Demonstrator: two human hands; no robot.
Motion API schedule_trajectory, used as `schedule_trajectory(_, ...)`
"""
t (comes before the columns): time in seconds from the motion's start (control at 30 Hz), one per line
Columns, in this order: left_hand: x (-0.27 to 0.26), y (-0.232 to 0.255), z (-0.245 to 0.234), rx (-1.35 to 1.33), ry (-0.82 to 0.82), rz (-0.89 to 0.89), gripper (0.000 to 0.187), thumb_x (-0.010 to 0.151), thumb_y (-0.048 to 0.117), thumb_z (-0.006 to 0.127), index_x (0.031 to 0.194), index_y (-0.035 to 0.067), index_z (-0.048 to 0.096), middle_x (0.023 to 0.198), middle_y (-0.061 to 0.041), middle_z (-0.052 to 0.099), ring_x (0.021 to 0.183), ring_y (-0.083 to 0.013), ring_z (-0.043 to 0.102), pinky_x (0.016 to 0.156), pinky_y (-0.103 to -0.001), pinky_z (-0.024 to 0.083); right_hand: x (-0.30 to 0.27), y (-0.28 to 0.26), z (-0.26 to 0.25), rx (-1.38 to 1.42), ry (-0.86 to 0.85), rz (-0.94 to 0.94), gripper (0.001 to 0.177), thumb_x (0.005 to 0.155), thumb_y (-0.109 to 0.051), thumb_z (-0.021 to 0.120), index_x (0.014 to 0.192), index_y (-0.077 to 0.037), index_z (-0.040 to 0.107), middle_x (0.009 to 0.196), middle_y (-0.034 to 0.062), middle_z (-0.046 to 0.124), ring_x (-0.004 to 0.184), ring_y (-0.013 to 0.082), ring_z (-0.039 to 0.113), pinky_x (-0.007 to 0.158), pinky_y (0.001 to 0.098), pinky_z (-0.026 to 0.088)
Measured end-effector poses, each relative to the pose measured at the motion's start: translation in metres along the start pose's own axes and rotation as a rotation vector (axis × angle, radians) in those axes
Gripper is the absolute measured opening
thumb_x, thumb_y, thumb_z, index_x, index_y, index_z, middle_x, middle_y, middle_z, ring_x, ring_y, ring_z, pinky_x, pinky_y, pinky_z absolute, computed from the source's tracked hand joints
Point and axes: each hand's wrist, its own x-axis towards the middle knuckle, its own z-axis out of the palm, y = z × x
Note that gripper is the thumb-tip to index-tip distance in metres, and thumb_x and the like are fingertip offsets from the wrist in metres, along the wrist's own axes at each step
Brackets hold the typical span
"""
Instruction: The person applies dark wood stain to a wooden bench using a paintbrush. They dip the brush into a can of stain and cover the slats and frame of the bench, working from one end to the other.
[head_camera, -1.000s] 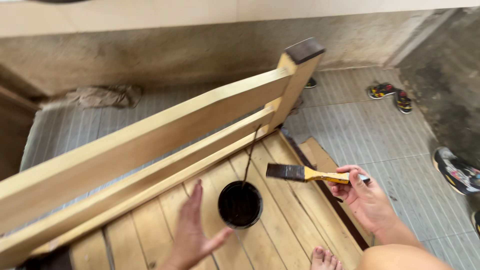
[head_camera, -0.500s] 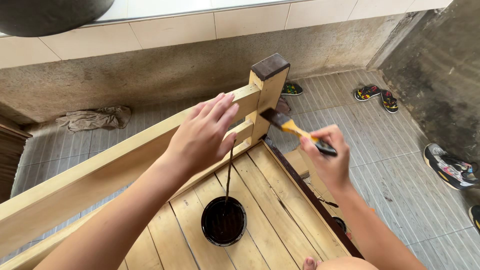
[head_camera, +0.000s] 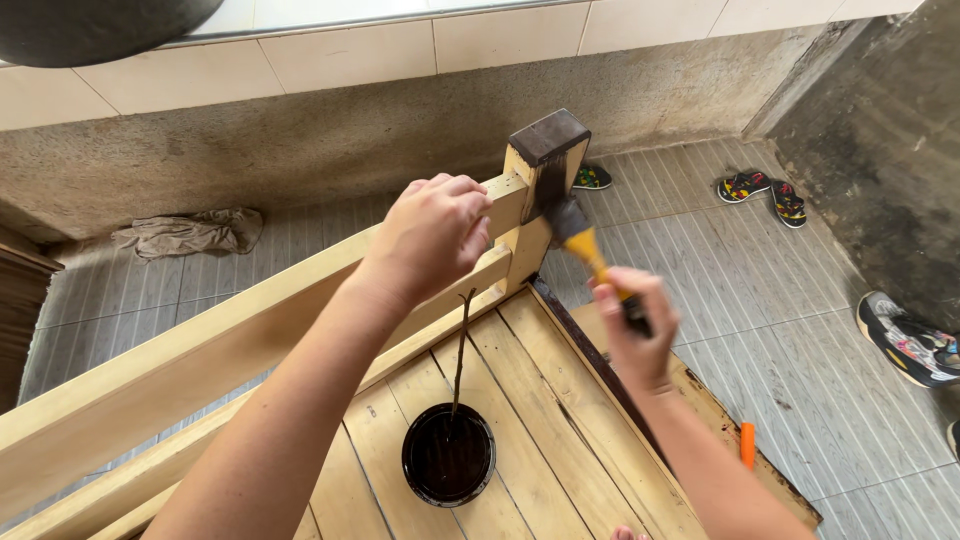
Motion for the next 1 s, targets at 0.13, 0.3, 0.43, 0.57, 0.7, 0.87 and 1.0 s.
schedule_trajectory(0.13,0.002,-0.004,-0.006,-0.184,0.021,-0.077,0.019,0.091,0.012,0.065,0.102,0.001,0.077,0.111,-0.009,0.075,0.107,-0.0264,0.067,0.097,-0.038,0.053,-0.027,0.024,-0.001,-0.05,-0.051,0.234,0.009,0.093,-0.014,0.072,0.096,-0.006,0.07,0.084,0.0054,0.074,0.064,0.0053,0.064,0.049,0.0208,0.05)
schedule_trajectory(0.3,0.002,-0.005,-0.004,-0.232,0.061,-0.086,0.021,0.088,0.008,0.066,0.104,-0.001,0.076,0.115,-0.011,0.074,0.108,-0.0296,0.067,0.095,-0.038,0.054,0.019,-0.004,-0.012,-0.039,-0.081,0.064,0.007,0.097,-0.008,0.069,0.091,-0.003,0.069,0.085,0.0076,0.072,0.069,0.0094,0.065,0.06,0.0248,0.053)
schedule_trajectory(0.43,0.005,-0.01,-0.001,-0.232,0.037,-0.12,0.023,0.088,0.009,0.066,0.106,-0.001,0.076,0.119,-0.012,0.073,0.109,-0.0301,0.067,0.097,-0.039,0.053,0.053,-0.048,-0.02,0.083,0.011,-0.115,0.004,0.105,-0.004,0.066,0.106,-0.001,0.065,0.104,0.0103,0.071,0.087,0.0133,0.072,0.081,0.0272,0.06)
schedule_trajectory(0.57,0.004,-0.011,0.001,-0.258,0.037,-0.137,0.023,0.088,0.008,0.066,0.106,0.0,0.077,0.119,-0.011,0.074,0.11,-0.0296,0.067,0.098,-0.038,0.054,0.038,-0.059,-0.017,0.103,0.097,-0.14,0.007,0.107,-0.004,0.064,0.114,-0.002,0.064,0.115,0.0095,0.069,0.093,0.0116,0.072,0.085,0.0258,0.062)
schedule_trajectory(0.7,0.003,-0.013,0.002,-0.245,0.041,-0.119,0.025,0.085,0.006,0.066,0.107,-0.001,0.076,0.12,-0.013,0.073,0.11,-0.0314,0.066,0.097,-0.039,0.053,0.007,-0.026,0.009,-0.054,-0.016,-0.074,0.009,0.099,-0.003,0.068,0.108,-0.001,0.07,0.101,0.0088,0.073,0.085,0.0125,0.069,0.076,0.0252,0.056)
schedule_trajectory(0.87,0.003,-0.014,0.002,-0.249,0.05,-0.113,0.027,0.083,0.004,0.065,0.107,0.0,0.077,0.12,-0.013,0.073,0.11,-0.0315,0.066,0.097,-0.04,0.053,-0.009,-0.012,0.0,-0.183,-0.106,0.304,0.011,0.09,-0.005,0.072,0.097,0.0,0.078,0.079,0.0075,0.074,0.063,0.0121,0.065,0.053,0.0251,0.049)
schedule_trajectory(1.0,0.003,-0.014,0.003,-0.247,0.036,-0.105,0.028,0.082,0.003,0.065,0.107,0.0,0.077,0.119,-0.013,0.073,0.11,-0.0317,0.066,0.097,-0.04,0.053,0.027,-0.028,-0.003,-0.026,-0.092,0.034,0.01,0.099,-0.004,0.067,0.103,0.002,0.074,0.088,0.0071,0.073,0.076,0.0118,0.068,0.069,0.0234,0.054)
